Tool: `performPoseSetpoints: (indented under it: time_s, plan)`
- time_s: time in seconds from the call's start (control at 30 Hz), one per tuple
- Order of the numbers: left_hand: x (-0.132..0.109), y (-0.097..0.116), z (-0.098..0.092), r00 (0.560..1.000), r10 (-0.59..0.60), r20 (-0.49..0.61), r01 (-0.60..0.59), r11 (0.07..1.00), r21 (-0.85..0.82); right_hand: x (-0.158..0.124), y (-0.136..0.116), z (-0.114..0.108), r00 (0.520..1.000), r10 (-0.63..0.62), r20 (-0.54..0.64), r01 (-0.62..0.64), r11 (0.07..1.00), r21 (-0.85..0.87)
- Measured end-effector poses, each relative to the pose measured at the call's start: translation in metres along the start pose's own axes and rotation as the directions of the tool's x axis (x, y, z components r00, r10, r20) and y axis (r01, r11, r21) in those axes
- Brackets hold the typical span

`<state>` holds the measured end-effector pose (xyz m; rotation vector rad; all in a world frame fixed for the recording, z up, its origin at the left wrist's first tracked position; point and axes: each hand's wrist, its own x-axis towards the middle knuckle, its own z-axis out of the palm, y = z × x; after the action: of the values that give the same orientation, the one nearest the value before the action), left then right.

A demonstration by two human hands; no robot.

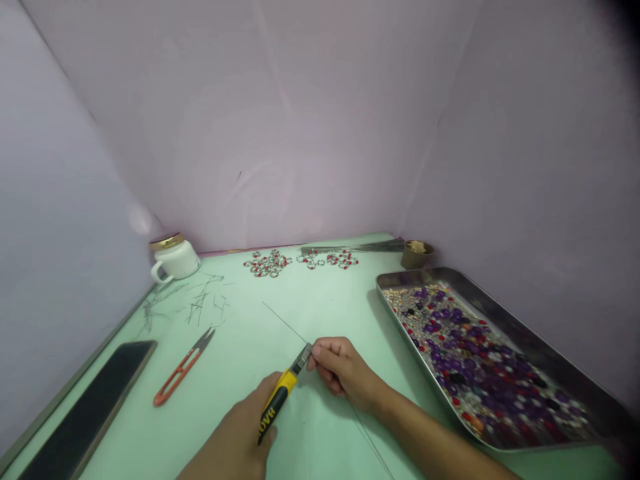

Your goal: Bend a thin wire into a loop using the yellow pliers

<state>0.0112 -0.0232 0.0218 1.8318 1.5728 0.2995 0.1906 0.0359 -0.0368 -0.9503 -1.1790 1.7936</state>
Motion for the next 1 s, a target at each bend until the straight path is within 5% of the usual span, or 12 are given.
performPoseSetpoints:
  time_s: [1.0]
  plan:
    - [0.002, -0.003, 0.001, 0.999, 0.001, 0.047, 0.000, 1.000, -0.031, -0.001, -0.002, 0.001, 1.000, 0.017, 0.002, -0.017, 1.000, 0.008]
